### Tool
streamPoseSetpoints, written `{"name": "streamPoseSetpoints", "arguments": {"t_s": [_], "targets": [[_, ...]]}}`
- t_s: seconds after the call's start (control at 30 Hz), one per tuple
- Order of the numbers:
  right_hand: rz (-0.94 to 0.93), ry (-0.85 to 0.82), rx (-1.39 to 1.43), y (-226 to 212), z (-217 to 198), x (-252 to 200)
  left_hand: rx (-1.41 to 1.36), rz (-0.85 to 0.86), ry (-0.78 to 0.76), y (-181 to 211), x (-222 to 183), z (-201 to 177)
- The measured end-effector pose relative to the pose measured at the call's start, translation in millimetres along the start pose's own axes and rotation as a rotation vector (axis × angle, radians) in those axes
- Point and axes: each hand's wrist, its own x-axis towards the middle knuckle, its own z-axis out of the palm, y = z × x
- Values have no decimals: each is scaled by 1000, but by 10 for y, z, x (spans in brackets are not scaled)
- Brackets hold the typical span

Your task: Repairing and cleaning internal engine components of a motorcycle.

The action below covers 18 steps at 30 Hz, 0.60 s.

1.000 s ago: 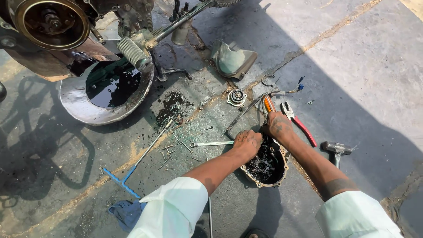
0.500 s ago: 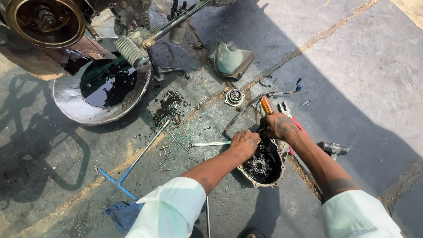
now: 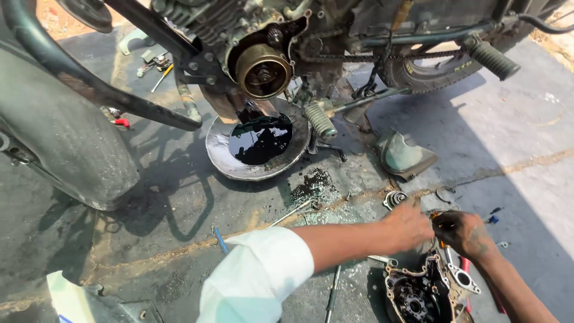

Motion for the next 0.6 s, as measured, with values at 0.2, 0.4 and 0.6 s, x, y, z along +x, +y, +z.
{"name": "streamPoseSetpoints", "arguments": {"t_s": [0.2, 0.4, 0.6], "targets": [[-81, 431, 164, -1889, -1426, 590, 263, -312, 145, -1433, -87, -1686], [-320, 644, 255, -3268, -1817, 1826, -170, -555, -38, -1828, -217, -2019], [-237, 821, 430, -3892, -1429, 2836, -159, -575, -116, -2010, -118, -1524]]}}
